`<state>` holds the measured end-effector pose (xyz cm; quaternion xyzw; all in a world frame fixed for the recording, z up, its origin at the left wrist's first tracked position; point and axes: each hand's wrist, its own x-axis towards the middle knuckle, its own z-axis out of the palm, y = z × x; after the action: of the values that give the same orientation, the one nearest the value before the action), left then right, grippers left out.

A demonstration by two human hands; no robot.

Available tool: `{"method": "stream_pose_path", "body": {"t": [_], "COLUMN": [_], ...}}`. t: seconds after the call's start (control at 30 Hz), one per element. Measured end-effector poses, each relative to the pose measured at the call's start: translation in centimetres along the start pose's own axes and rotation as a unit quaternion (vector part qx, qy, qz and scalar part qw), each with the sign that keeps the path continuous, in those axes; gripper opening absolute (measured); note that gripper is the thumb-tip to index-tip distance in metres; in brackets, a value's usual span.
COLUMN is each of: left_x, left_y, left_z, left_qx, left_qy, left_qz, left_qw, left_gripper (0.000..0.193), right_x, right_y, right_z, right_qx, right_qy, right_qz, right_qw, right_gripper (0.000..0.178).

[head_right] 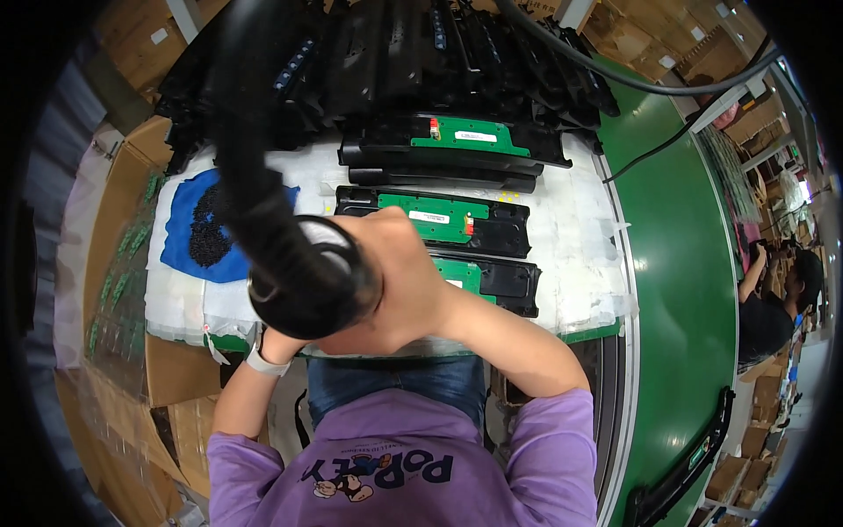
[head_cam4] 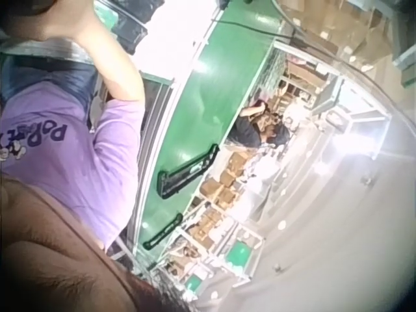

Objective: The recorder is seen assembling printer toner cartridges by installing circuit boards and securing them with an electric screwdriver.

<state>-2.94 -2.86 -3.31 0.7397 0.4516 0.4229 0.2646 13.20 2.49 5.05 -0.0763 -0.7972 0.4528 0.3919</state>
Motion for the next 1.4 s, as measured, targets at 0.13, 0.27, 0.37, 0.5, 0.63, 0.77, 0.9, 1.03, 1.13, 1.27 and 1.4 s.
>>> {"method": "stream_pose_path", "body": {"t": [0.13,0.27,0.37,0.5,0.63,0.77,0.9,1.03,1.13,1.27,1.4], "left_x": [-0.1,-0.3,-0.5,-0.4,0.6,-1.3,-1.7,-1.3,-1.6,-1.1,0.0], "left_y": [-0.5,-0.5,0.2,-0.2,-2.3,-5.2,-6.5,-6.3,-6.4,-6.4,-5.9], "left_z": [0.1,0.1,-0.2,-1.5,-7.2,-12.0,-12.9,-12.7,-13.0,-12.6,-10.2], "left_qx": [0.060,-0.066,0.111,0.175,0.403,0.599,0.580,0.562,0.542,0.442,-0.126], "left_qy": [0.010,-0.031,-0.017,0.021,0.260,0.167,0.152,0.199,0.227,0.260,0.262], "left_qz": [0.053,-0.060,0.027,0.066,-0.008,-0.225,-0.224,-0.227,-0.192,-0.146,-0.192], "left_qw": [0.997,0.996,0.993,0.982,0.878,0.750,0.769,0.770,0.786,0.846,0.937], "left_gripper": [0.028,0.028,0.028,0.027,0.014,0.017,0.011,0.007,0.008,0.010,0.014], "right_x": [-0.4,-0.5,-0.8,-1.6,-2.5,-2.7,-2.9,-3.0,-2.9,-2.9,-2.9], "right_y": [0.8,0.3,0.4,-0.9,-0.3,-0.2,-1.0,-0.3,-0.2,-0.5,0.0], "right_z": [0.5,0.0,-0.4,-1.7,-4.3,-4.3,-3.4,-3.6,-3.6,-3.3,-3.3], "right_qx": [-0.003,-0.076,0.064,0.318,0.305,0.303,0.359,0.349,0.351,0.338,0.339], "right_qy": [0.007,-0.003,0.016,0.105,0.100,0.107,0.130,0.119,0.127,0.147,0.146], "right_qz": [-0.009,-0.033,0.007,-0.014,-0.070,-0.065,-0.047,-0.054,-0.041,-0.025,-0.029], "right_qw": [1.000,0.997,0.998,0.942,0.944,0.945,0.923,0.928,0.927,0.929,0.929], "right_gripper": [0.021,0.021,0.025,0.040,0.037,0.036,0.037,0.037,0.039,0.038,0.037]}}
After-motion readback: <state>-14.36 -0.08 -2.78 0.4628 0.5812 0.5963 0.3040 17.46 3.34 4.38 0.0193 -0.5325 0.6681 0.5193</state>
